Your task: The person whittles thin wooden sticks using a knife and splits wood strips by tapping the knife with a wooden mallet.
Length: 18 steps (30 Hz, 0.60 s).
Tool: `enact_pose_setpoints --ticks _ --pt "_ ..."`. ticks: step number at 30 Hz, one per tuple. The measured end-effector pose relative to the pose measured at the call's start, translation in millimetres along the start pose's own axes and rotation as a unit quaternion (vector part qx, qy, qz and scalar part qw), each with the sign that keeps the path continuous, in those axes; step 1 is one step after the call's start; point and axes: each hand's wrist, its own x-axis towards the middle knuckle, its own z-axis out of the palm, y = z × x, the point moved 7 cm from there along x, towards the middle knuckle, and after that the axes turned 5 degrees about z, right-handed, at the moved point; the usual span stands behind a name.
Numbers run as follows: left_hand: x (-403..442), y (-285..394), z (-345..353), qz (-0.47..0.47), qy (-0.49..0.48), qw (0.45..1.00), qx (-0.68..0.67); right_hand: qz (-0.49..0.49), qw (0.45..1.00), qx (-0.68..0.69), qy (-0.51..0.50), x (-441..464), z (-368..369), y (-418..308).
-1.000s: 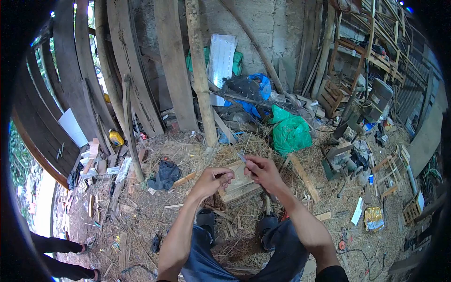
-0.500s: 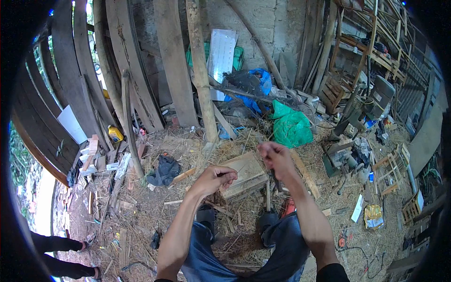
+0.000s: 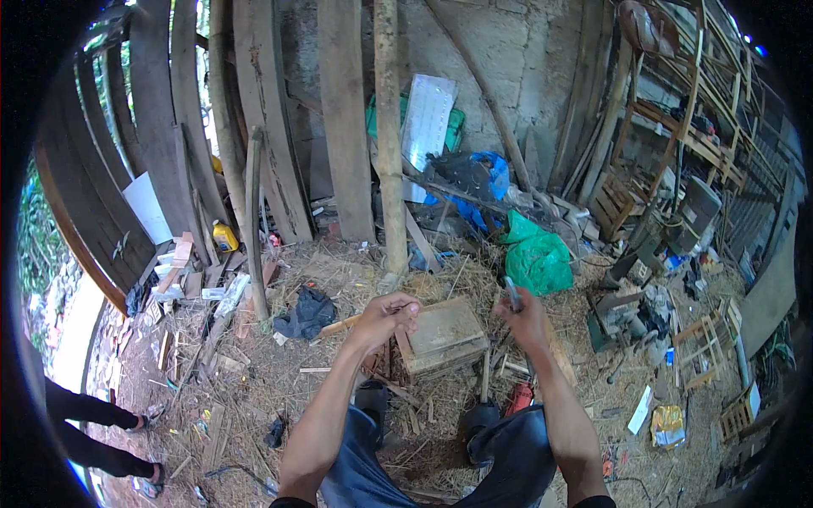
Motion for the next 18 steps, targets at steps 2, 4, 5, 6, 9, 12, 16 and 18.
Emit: enact_pose_setpoints --ticks 2,4,5,6,9,12,16,18 --pt "6 -4 2 0.013 0.02 0.999 -0.026 -0.012 0.988 -0.155 -0.023 -10 18 -25" --pt "12 -11 5 0.032 0.034 0.997 -0.068 -0.003 0.992 -0.109 -0.056 -16 35 -38" --pt "14 -14 5 0.036 0.041 0.996 -0.067 0.014 0.994 -0.065 -0.085 -20 45 -39" --pt "16 -14 7 0.042 0.055 0.996 -0.05 0.006 0.992 0.007 -0.126 -23 60 -42" --pt "21 -18 9 0.044 0.077 0.996 -0.027 0.056 0.976 0.073 -0.196 -35 83 -43" --pt "24 -18 15 0.042 0.075 0.996 -0.016 0.047 0.974 0.096 -0.198 -35 91 -47" --pt "24 -16 18 0.051 0.07 0.996 -0.033 -0.036 0.982 0.051 -0.178 -38 91 -52" --pt "25 -20 18 0.056 0.066 0.995 -0.049 -0.012 0.977 0.037 -0.211 -41 92 -49"
